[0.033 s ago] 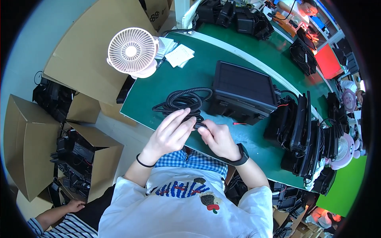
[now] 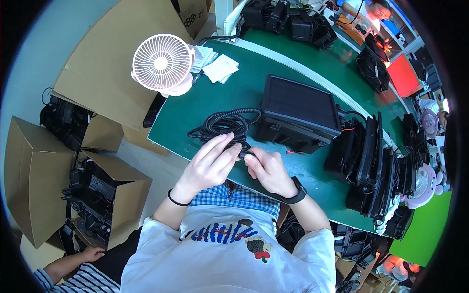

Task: Assembling and inspecting electronic housings and organizing cables at a workshop bench.

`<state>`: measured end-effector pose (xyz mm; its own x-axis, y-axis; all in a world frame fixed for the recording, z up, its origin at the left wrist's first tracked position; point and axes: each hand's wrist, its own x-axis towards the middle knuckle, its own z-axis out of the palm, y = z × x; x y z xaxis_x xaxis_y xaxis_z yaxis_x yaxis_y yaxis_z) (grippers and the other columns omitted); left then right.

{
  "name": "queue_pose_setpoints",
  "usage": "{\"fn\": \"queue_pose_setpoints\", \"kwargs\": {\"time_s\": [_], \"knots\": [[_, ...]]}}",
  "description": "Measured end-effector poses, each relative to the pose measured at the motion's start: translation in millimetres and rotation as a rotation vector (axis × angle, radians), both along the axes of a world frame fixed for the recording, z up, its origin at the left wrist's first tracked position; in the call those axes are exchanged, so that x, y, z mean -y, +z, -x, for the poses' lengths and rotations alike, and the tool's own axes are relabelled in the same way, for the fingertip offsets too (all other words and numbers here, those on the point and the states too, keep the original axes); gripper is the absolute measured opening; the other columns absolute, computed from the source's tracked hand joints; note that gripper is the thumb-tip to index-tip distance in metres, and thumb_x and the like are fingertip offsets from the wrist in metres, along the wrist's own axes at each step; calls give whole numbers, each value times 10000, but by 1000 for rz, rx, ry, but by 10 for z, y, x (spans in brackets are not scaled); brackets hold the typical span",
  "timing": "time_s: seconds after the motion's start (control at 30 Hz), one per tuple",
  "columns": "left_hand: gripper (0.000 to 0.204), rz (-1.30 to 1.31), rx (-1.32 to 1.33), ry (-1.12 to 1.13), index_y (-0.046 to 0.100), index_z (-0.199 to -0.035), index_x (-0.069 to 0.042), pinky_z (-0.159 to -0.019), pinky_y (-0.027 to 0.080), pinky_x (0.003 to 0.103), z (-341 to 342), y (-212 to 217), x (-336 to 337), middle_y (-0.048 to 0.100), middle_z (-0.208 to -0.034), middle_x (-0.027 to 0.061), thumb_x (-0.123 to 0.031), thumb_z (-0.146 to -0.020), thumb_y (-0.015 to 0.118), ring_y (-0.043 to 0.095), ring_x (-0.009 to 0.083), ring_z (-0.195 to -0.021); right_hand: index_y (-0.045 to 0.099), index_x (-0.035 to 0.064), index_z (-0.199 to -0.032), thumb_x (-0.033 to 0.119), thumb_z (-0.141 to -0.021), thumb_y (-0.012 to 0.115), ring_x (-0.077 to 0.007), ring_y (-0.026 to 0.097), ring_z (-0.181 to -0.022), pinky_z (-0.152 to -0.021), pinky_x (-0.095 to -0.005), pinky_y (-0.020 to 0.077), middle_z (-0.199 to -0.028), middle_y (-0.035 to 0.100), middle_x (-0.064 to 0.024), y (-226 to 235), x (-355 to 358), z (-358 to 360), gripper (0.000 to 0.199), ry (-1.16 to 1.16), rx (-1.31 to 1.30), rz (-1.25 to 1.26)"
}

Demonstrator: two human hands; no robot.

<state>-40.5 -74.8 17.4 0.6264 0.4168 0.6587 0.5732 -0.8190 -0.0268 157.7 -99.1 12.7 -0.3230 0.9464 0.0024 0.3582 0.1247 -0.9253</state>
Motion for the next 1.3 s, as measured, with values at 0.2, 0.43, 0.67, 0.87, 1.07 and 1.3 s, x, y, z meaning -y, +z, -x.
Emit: {"fn": "queue_pose_setpoints", "kwargs": {"time_s": [0.2, 0.43, 0.67, 0.87, 1.07, 1.3], "knots": [[238, 142, -49, 72, 671, -964, 2, -911, 526, 384, -109, 138, 11, 617, -1110, 73, -74, -739, 690, 582, 257, -1090, 574, 20, -927, 295, -954, 561, -199, 603, -597, -544, -319, 463, -671, 602, -93, -3, -103, -107, 277, 24, 158, -307], [255, 82, -80, 60, 657, -1007, 1, -923, 523, 364, -107, 101, 3, 612, -1112, 92, -75, -765, 636, 571, 264, -1114, 560, 61, -1040, 252, -908, 591, -165, 582, -663, -573, -298, 505, -787, 548, -31, 6, -102, -112, 235, 54, 646, -907], [244, 42, -135, 36, 681, -968, -9, -886, 544, 366, -116, 85, 34, 636, -1072, 67, -91, -741, 648, 599, 258, -1074, 553, 8, -1021, 256, -946, 562, -302, 620, -628, -560, -378, 500, -692, 606, -140, 0, 12, -66, 260, 20, 353, -570], [223, 68, -158, 23, 683, -947, -5, -870, 546, 359, -124, 82, 61, 634, -1057, 67, -80, -740, 650, 602, 254, -1061, 625, 7, -834, 288, -976, 506, -119, 485, -496, -491, -277, 368, -540, 525, -48, 94, -29, -96, 336, 23, -65, 217], [252, 99, -140, 19, 664, -983, 0, -916, 527, 354, -110, 126, 8, 613, -1074, 86, -97, -751, 648, 581, 256, -1092, 600, 15, -954, 295, -918, 612, -215, 610, -641, -584, -326, 492, -736, 612, -105, -15, -56, -111, 283, -11, 242, -590], [224, 72, -109, 31, 682, -955, -14, -901, 537, 352, -130, 108, 12, 631, -1043, 83, -91, -746, 658, 597, 254, -1071, 560, 44, -966, 287, -900, 610, -191, 585, -650, -569, -301, 513, -747, 548, -56, -1, -51, -141, 257, 43, 590, -836]]}}
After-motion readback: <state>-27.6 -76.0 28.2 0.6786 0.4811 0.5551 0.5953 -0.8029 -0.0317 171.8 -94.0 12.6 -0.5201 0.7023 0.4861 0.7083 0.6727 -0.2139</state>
